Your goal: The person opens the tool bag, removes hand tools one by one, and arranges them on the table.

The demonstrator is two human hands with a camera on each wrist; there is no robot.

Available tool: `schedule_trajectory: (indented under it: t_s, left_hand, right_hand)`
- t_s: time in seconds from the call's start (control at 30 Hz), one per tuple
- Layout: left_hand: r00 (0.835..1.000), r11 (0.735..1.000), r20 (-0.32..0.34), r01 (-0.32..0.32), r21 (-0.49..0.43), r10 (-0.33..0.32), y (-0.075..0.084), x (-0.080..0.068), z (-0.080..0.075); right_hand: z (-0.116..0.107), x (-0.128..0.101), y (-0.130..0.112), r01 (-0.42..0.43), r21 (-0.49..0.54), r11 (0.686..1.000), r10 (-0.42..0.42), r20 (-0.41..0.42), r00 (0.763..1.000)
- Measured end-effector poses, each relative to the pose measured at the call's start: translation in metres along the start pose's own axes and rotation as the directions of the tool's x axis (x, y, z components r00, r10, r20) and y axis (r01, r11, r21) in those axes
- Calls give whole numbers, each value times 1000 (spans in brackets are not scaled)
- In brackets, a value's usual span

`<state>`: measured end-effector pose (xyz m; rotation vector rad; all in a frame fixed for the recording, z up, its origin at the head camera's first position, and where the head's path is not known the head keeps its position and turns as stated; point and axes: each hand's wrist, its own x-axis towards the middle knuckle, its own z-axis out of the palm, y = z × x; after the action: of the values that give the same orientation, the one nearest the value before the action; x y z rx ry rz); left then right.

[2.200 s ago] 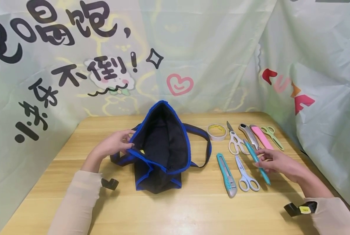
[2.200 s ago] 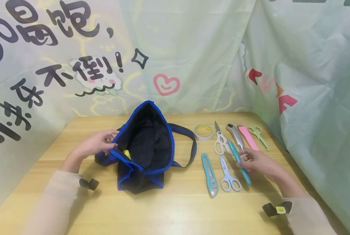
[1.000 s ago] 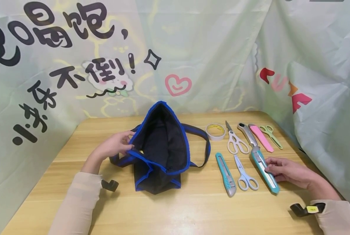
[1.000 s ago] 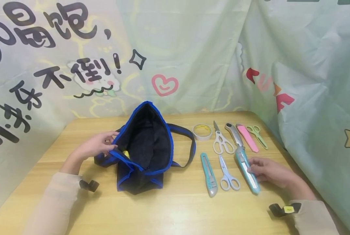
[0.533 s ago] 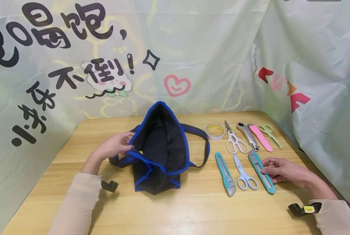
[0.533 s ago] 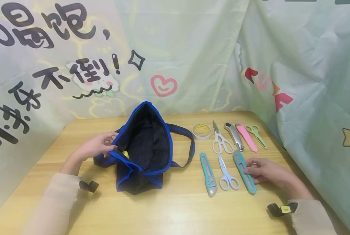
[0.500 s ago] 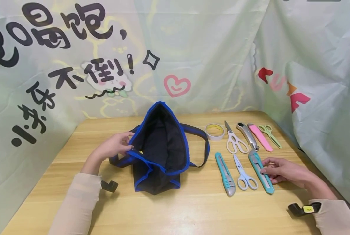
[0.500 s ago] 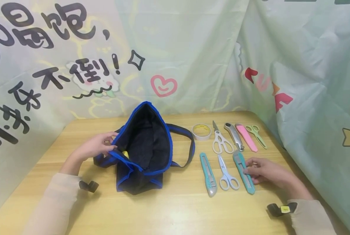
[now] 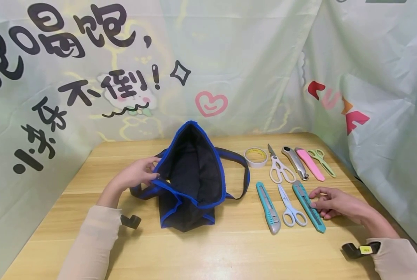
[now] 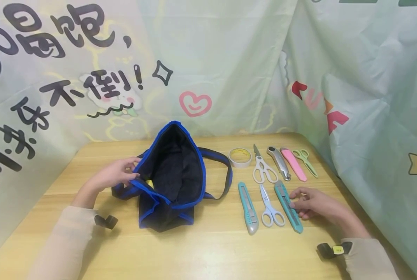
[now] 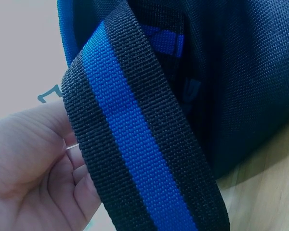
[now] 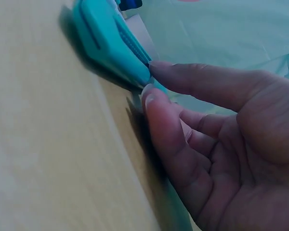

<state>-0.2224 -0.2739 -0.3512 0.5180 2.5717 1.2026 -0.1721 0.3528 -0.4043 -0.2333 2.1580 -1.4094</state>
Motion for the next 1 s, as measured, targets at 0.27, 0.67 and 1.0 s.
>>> schedule_trajectory:
  t_s: [0.27,0.67,1.0]
  left_hand:
    - [1000,1000,-2,-2,-1,2,-2,1,-2]
    - [1000,1000,-9,1,2,-1,-1,-2,-4]
    - [1000,1000,-14,-14,-3,14,1,-2,-3]
  right_hand:
    - [0,1,-4,-2,2,1000,2,-4,1000]
    - [2,6,-50,55,-273,960,-119,-222,968]
    - [25,34,-116,182,-493,851,-247,-70,967]
